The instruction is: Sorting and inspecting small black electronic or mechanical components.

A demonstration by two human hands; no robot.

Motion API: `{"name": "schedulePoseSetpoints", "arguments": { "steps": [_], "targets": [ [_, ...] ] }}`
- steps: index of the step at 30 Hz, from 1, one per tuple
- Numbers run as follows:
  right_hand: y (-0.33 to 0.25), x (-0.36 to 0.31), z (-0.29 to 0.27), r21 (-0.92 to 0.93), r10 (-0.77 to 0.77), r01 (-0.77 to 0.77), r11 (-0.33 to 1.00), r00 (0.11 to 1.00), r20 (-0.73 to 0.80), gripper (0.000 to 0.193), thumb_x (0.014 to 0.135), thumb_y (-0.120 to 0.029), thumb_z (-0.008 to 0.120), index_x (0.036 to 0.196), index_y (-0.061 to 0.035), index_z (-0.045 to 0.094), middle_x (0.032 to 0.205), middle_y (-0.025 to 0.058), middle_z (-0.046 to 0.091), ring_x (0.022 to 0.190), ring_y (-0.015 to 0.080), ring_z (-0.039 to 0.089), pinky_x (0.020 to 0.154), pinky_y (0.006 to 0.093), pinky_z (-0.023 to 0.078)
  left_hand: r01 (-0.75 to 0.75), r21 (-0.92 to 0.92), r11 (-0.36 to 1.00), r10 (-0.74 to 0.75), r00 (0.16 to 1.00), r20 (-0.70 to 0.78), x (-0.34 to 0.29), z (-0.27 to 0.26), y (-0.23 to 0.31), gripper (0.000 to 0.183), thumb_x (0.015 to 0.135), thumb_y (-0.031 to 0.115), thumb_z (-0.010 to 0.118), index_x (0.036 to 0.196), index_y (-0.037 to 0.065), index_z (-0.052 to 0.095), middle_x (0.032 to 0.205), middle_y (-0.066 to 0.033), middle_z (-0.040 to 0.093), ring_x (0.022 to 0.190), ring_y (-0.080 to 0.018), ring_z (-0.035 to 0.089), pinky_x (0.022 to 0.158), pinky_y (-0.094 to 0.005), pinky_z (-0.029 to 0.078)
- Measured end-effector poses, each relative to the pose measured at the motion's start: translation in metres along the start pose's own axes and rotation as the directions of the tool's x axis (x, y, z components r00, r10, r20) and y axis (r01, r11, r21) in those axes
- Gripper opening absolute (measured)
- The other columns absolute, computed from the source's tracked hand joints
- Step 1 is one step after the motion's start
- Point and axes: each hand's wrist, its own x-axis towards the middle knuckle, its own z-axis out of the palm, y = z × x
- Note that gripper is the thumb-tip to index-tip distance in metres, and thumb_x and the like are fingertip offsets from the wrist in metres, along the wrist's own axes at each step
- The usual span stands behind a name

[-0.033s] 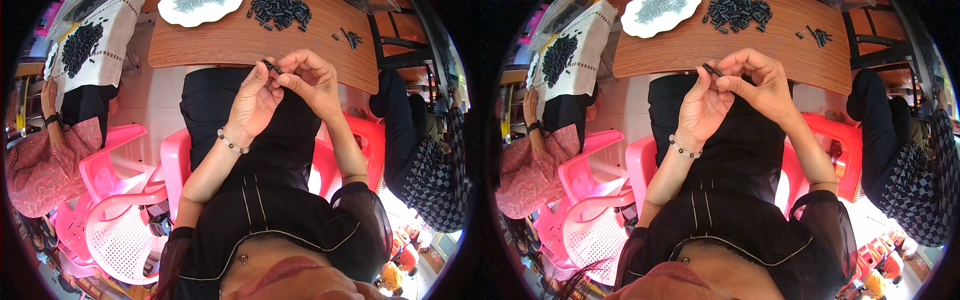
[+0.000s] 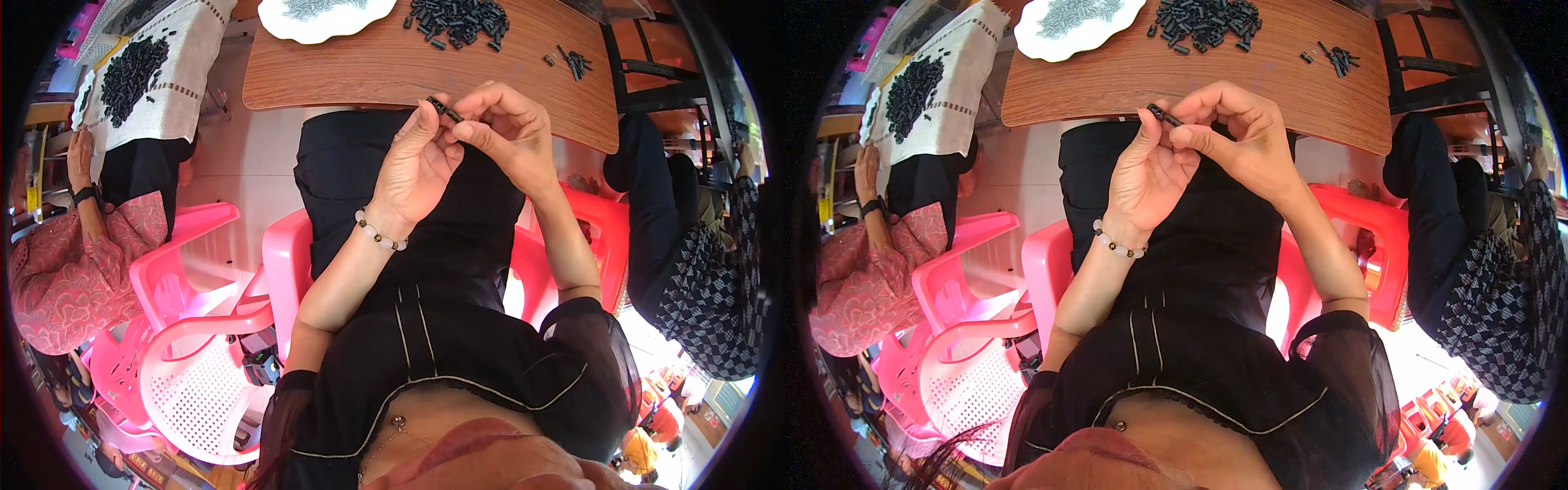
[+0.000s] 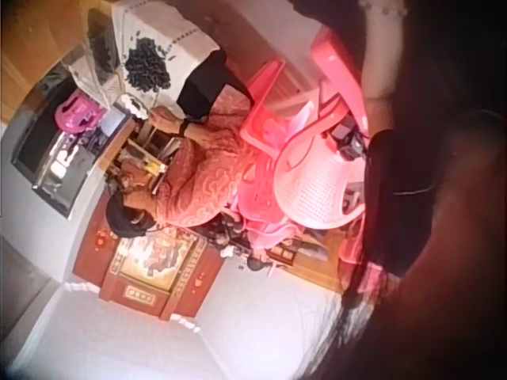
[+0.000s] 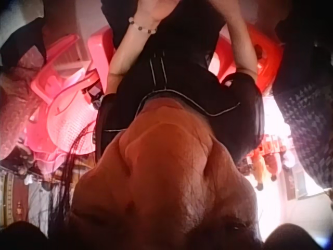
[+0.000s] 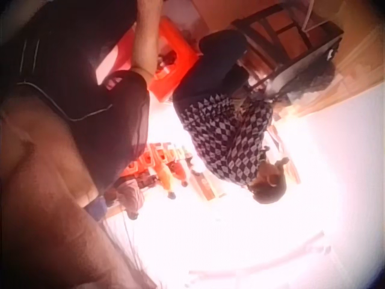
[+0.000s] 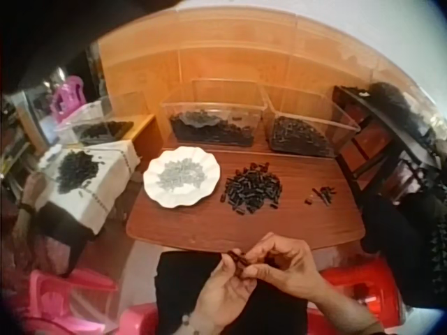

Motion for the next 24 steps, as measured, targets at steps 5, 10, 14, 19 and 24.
{"name": "schedulePoseSetpoints", "arguments": {
  "steps": [5,10,14,19,24],
  "targets": [
    [0.006,-0.002,-0.004,-0.008,-0.028,0.028,1.0,0.999,0.033,0.016,0.084,-0.005,0.071,0.096,0.0032,0.064,0.088,0.0068,0.067,0.079,0.0104,0.062,0.071,0.0238,0.051,-0.025,0.009,1.0,0.025,1.0,0.011,0.001,-0.003,-0.005,0.026,0.09,0.032,0.064,0.108,0.015,0.061,0.1,-0.0004,0.063,0.096,-0.0112,0.057,0.078,-0.0257,0.045],
    [0.008,-0.004,-0.003,0.078,0.039,-0.041,0.996,0.999,0.022,0.015,0.085,-0.007,0.071,0.094,0.0029,0.064,0.086,0.0071,0.067,0.077,0.0101,0.062,0.068,0.023,0.051,-0.035,0.003,0.999,0.035,0.998,0.042,0.003,-0.01,-0.007,0.026,0.089,0.032,0.065,0.109,0.016,0.062,0.098,0.0021,0.063,0.095,-0.0105,0.056,0.078,-0.0255,0.044],
    [0.011,-0.004,-0.002,0.133,0.056,-0.056,0.99,0.998,0.001,0.014,0.086,-0.008,0.07,0.093,0.0023,0.064,0.085,0.0068,0.067,0.076,0.0098,0.062,0.068,0.0226,0.051,-0.041,0.001,0.999,0.041,0.998,0.057,0.003,-0.008,-0.008,0.025,0.088,0.033,0.065,0.107,0.017,0.064,0.097,0.0038,0.063,0.091,-0.0092,0.056,0.077,-0.0249,0.043],
    [0.006,-0.004,0.003,0.138,0.081,-0.076,0.988,0.996,-0.029,0.016,0.086,-0.008,0.07,0.096,0.002,0.063,0.085,0.0064,0.067,0.076,0.0094,0.062,0.067,0.0221,0.05,-0.046,0.007,0.999,0.045,0.997,0.065,0.002,-0.007,-0.007,0.023,0.088,0.032,0.065,0.106,0.017,0.064,0.096,0.0045,0.062,0.09,-0.0082,0.054,0.077,-0.0248,0.043],
    [0.011,-0.004,0.001,0.055,0.012,-0.011,0.998,1.0,-0.019,0.016,0.085,-0.007,0.071,0.096,0.0022,0.064,0.086,0.0053,0.066,0.075,0.0091,0.061,0.066,0.0217,0.05,-0.044,0.006,0.999,0.043,0.997,0.07,0.003,-0.011,-0.008,0.024,0.088,0.033,0.064,0.106,0.017,0.064,0.103,0.0024,0.062,0.095,-0.0112,0.055,0.08,-0.0258,0.042]
  ]
}}
